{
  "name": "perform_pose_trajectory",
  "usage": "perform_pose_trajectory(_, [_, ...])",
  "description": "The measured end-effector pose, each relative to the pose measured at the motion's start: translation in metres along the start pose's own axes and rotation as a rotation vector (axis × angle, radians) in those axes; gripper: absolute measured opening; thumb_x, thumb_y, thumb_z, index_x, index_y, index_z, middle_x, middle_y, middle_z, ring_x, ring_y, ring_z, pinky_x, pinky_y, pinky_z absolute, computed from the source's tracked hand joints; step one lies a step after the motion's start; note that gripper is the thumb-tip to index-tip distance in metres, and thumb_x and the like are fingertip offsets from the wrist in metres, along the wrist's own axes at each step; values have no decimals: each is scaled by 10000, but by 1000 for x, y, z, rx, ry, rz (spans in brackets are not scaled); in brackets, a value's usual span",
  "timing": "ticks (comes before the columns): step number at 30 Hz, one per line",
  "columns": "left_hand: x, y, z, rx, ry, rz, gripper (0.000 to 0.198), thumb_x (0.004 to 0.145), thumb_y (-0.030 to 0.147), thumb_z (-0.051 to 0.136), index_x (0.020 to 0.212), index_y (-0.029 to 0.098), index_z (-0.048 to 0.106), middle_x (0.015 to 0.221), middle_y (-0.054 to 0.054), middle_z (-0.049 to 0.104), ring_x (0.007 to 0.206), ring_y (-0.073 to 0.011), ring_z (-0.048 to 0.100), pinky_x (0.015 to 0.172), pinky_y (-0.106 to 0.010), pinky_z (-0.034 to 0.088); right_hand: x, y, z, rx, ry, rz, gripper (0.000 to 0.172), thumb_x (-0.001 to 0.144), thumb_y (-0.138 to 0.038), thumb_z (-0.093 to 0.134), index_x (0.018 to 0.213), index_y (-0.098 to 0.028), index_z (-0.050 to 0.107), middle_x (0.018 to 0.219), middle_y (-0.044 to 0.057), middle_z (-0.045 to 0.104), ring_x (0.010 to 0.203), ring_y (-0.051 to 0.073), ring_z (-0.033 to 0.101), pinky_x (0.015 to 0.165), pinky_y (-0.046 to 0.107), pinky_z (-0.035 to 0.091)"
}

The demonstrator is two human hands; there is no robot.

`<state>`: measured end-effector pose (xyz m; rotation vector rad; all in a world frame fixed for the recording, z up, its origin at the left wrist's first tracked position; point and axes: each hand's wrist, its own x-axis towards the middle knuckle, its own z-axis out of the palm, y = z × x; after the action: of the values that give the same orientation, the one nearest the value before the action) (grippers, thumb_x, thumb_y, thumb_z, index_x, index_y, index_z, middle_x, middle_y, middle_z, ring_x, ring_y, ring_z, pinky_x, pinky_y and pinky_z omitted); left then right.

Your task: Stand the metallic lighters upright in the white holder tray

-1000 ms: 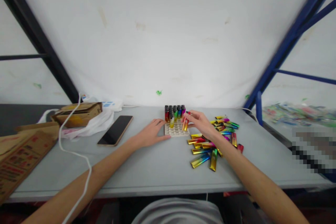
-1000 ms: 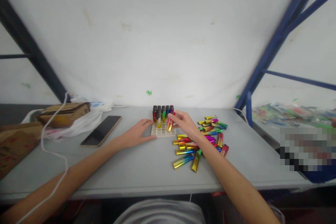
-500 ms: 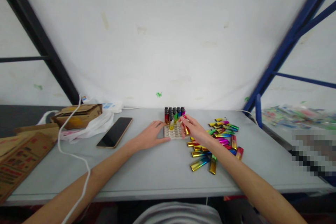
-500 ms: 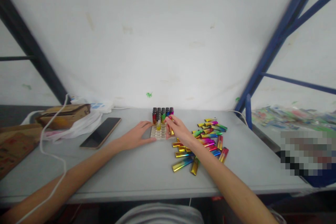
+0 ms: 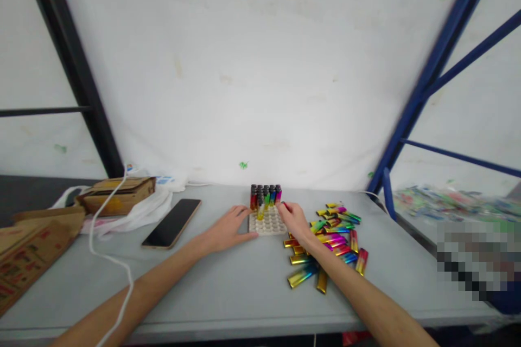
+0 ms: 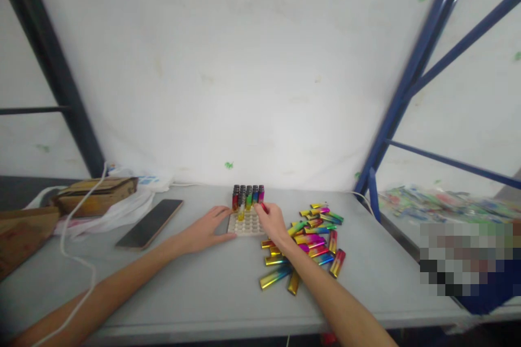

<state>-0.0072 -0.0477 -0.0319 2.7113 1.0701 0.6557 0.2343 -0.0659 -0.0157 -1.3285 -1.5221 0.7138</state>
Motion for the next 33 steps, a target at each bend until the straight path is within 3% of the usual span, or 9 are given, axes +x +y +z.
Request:
perform_pose_trajectory(4, [0, 0, -1, -16, -2, 9, 594, 924, 613, 590, 1354, 212, 505, 1339, -117, 569, 1276, -288, 513, 1131, -443, 395, 2, 0, 1, -23, 0, -32, 365, 822, -499, 440, 591, -219, 414, 577, -34, 363, 574, 126, 351, 532, 264, 245])
perform_pose_trajectory(9, [0, 3, -2, -21, -17, -13, 593, 918, 609, 600, 1342, 206, 507, 1342, -117, 565, 1273, -289, 516, 1134, -440, 394, 1, -1, -3, -74, 0, -126, 459, 915, -605, 437, 677, -213, 458, 618, -36, 432, 614, 140, 413, 573, 263, 311])
perform_pose_trajectory(14, [-1, 4, -2, -34, 0, -5, 541, 919, 587, 610, 1295, 209, 515, 1307, -118, 588, 1254, -294, 534, 1112, -453, 411, -3, -19, -13, -47, -326, -243, 435, 999, -610, 370, 828, -228, 488, 699, -23, 540, 624, 152, 501, 606, 267, 399])
perform_pose_trajectory(16, [-3, 6, -1, -34, 7, -16, 511, 925, 565, 616, 1274, 207, 508, 1281, -123, 599, 1231, -299, 554, 1088, -465, 432, 0, -33, -18, -134, -353, -368, 453, 1004, -598, 389, 790, -220, 520, 775, 13, 573, 707, 166, 531, 663, 282, 416])
perform_pose_trajectory(19, [-5, 12, -1, -5, 13, -30, 450, 944, 543, 602, 1217, 200, 503, 1250, -130, 607, 1203, -304, 576, 1066, -473, 451, 10, -53, -21, -290, -289, -529, 480, 1006, -565, 428, 701, -210, 533, 729, 20, 573, 720, 171, 511, 687, 288, 389])
perform_pose_trajectory(22, [-7, 16, 1, 43, 6, -24, 374, 965, 511, 582, 1159, 201, 503, 1237, -124, 608, 1209, -304, 576, 1063, -474, 456, 28, -64, -18, -309, -329, -543, 443, 998, -546, 471, 741, -206, 590, 654, -2, 596, 633, 151, 498, 625, 266, 358])
perform_pose_trajectory(27, [-8, 15, 4, 72, 19, -10, 326, 971, 485, 587, 1143, 223, 500, 1262, -111, 603, 1227, -294, 572, 1063, -459, 459, 59, -57, -3, -350, -420, -582, 313, 950, -491, 609, 961, -190, 691, 765, 26, 704, 675, 162, 593, 670, 265, 413])
perform_pose_trajectory(33, [-7, 15, 3, 91, 9, -19, 295, 961, 468, 613, 1096, 221, 524, 1236, -101, 618, 1216, -291, 573, 1044, -442, 471, 82, -49, 14, -583, -410, -697, 215, 875, -396, 746, 858, -185, 784, 884, 89, 721, 915, 221, 595, 849, 323, 407])
